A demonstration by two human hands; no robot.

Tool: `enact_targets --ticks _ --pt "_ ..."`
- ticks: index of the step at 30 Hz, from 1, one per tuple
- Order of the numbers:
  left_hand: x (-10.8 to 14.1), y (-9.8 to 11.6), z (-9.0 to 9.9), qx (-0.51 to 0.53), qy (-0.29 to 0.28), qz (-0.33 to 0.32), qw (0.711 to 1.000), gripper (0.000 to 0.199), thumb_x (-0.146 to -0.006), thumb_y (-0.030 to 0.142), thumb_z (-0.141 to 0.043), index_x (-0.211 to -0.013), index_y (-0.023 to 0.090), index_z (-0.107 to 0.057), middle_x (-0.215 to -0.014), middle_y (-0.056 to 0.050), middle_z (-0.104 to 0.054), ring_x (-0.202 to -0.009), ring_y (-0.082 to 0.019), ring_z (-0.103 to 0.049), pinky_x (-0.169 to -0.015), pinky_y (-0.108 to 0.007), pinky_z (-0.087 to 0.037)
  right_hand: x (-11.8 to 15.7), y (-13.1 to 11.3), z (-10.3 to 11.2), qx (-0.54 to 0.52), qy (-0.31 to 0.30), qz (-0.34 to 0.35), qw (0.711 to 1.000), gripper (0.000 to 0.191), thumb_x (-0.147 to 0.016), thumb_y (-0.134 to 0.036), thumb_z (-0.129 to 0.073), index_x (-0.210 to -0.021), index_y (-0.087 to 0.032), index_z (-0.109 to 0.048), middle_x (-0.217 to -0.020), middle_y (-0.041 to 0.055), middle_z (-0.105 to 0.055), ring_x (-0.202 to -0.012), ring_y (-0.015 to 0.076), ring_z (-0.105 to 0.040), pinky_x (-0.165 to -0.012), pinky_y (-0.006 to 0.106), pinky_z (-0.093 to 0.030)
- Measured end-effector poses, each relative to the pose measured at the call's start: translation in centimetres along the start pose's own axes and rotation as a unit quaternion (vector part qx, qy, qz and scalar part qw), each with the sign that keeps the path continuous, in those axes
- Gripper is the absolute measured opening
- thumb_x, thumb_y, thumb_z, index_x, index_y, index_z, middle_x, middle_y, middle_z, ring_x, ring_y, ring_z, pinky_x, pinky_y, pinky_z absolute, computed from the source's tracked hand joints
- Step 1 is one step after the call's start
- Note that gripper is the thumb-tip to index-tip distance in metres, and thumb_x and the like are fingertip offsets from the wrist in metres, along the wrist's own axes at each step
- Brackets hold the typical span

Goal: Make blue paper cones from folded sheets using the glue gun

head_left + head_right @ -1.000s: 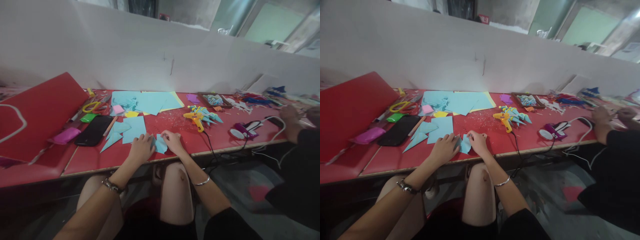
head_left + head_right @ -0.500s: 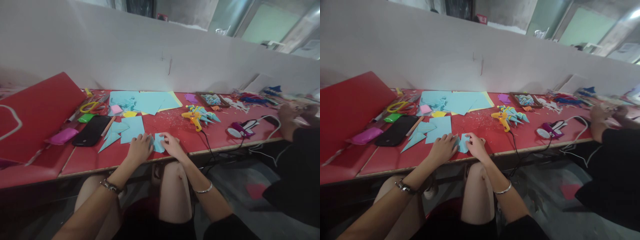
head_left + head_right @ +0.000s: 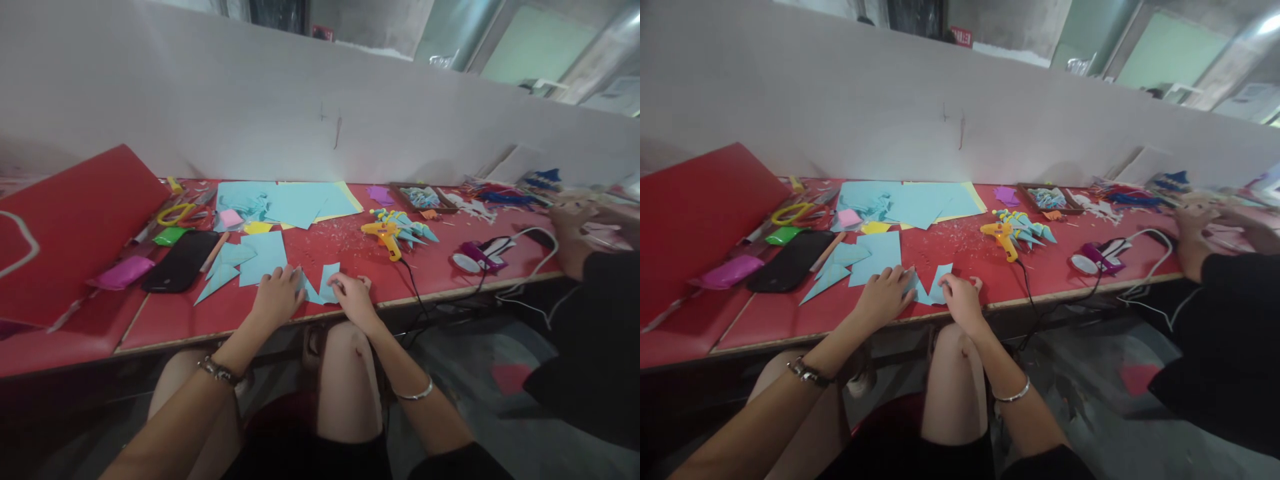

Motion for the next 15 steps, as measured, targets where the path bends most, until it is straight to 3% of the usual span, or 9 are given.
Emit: enact_targets --ticks 8,12,15 --pt "0.1 -0.2 0.1 0.012 0.003 0.002 1.000 0.046 -0.085 0.031 -0.037 -0.126 0.013 -0.043 -0.116 -0.015 -0.051 -0.102 -0.028 -0.048 -0.077 -0.040 -0.041 1.2 1.5 1.6 0.013 0.042 -0.007 0.999 0.027 -0.079 -0.016 -0.040 -0.084 -0.024 -0.064 -0.062 -0.0012 -0.062 -0.065 0.0133 -0.054 -0.091 0.038 -0.020" --pt "0.1 -0.1 -0.2 0.013 -0.006 0.003 1.000 0.046 -0.085 0.031 -0.037 -0.127 0.014 -0.042 -0.115 -0.015 -0.052 -0.102 -0.028 -0.048 -0.077 -0.041 -0.041 0.8 1.3 3.5 -0.072 0.082 0.011 0.994 0.023 -0.078 -0.020 -0.040 -0.081 -0.020 -0.062 -0.061 -0.0001 -0.059 -0.057 0.0135 -0.051 -0.071 0.028 -0.035" --pt "0.1 -0.1 0.3 0.018 0.007 0.000 1.000 0.044 -0.084 0.030 -0.039 -0.124 0.013 -0.045 -0.115 -0.015 -0.053 -0.104 -0.028 -0.047 -0.080 -0.041 -0.040 0.1 -1.0 4.3 -0.144 0.101 0.065 0.982 0.021 -0.078 -0.021 -0.040 -0.081 -0.019 -0.061 -0.071 0.0019 -0.062 -0.062 0.0139 -0.053 -0.065 0.024 -0.038"
Point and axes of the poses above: each hand's wrist, its own x-axis away from the middle knuckle, its own z-axis out of the back of the hand, y = z × x, the point moved 8 cm from there along -x, towards the middle knuckle
